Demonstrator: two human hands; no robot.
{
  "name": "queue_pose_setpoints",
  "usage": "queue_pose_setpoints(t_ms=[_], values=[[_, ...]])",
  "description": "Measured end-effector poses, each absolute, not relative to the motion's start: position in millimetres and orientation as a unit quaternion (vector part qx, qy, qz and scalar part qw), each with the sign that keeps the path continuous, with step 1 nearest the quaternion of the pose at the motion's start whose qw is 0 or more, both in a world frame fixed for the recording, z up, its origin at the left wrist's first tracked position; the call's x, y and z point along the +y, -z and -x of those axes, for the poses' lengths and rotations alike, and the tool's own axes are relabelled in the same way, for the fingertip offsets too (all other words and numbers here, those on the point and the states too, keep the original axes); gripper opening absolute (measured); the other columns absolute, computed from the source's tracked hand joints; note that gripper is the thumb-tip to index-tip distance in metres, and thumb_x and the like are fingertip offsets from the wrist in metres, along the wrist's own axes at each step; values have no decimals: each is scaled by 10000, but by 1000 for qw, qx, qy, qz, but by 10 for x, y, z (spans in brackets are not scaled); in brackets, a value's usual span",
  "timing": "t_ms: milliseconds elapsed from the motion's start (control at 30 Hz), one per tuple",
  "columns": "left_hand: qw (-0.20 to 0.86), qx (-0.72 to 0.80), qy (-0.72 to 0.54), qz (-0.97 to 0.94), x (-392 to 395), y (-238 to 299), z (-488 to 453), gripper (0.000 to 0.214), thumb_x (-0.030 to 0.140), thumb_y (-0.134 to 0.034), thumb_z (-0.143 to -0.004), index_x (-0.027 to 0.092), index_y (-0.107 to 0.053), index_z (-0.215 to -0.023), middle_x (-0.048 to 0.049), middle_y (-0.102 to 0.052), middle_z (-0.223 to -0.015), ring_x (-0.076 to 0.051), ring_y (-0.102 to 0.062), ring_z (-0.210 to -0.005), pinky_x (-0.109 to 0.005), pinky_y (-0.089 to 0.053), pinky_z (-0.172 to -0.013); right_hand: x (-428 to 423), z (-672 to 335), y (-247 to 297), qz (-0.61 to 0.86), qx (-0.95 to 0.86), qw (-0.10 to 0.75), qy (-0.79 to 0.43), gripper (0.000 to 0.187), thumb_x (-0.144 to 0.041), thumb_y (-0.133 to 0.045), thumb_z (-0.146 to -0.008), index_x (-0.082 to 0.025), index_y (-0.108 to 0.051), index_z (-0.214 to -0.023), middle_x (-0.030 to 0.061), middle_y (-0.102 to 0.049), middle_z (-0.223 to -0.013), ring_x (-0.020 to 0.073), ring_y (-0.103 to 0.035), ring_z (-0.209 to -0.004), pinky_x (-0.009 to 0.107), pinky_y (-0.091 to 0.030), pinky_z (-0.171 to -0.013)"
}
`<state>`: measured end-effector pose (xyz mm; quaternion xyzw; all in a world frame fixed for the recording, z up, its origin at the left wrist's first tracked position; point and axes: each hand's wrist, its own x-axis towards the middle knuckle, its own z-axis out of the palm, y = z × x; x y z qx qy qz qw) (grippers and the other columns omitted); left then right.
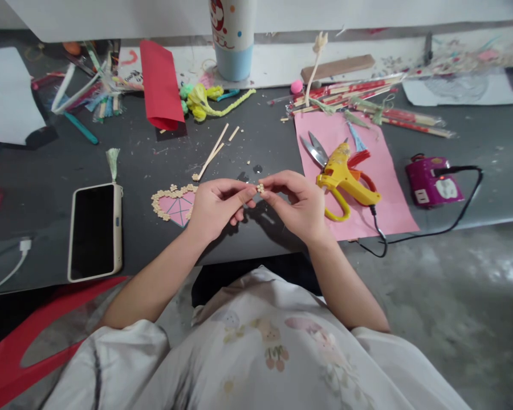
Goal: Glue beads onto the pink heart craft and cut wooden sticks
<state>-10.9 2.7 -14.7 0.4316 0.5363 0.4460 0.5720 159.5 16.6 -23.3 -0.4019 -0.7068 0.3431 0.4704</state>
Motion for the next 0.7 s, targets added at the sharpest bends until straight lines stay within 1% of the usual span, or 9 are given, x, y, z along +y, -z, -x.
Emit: queue_pose_setpoints(t_ms=[100,200,367,500,700], values=[[612,529,-430,-401,47,140,115,420,504,-825,-623,140,-744,-815,-6,-680,-590,-21,-448,-341,-142,-315,-302,171,-1603,215,400,-726,460,-318,83,-233,-664,-859,-220,-696,-934,19,-711,-845,140,-652,-763,301,-552,-726],[631,524,-417,-391,53,133,116,401,488,-834,-612,145,-740,-796,5,-669,-579,-14,-440,-347,-133,-296,-303,167,-1609,201,396,-741,454,-296,77,-221,-655,-863,-220,-692,-930,17,-706,-836,139,-639,-747,296,-539,-702],[637,527,-404,-391,54,122,122,394,486,-832,-612,142,-729,-775,9,-659,-575,-13,-440,-358,-133,-292,-312,151,-1618,196,394,-757,440,-279,88,-188,-645,-860,-218,-682,-934,9,-683,-805,134,-614,-719,285,-514,-659],[641,526,-400,-390,54,105,124,392,478,-838,-606,142,-728,-775,11,-654,-572,-11,-438,-363,-133,-289,-318,151,-1623,198,389,-764,438,-272,94,-162,-636,-855,-211,-673,-927,9,-676,-808,135,-612,-726,282,-505,-659],[642,529,-396,-389,49,101,121,425,500,-841,-592,137,-728,-781,6,-652,-567,-9,-430,-365,-133,-281,-321,157,-1616,206,384,-767,442,-264,76,-178,-624,-867,-211,-666,-921,11,-675,-806,136,-609,-725,284,-498,-660]])
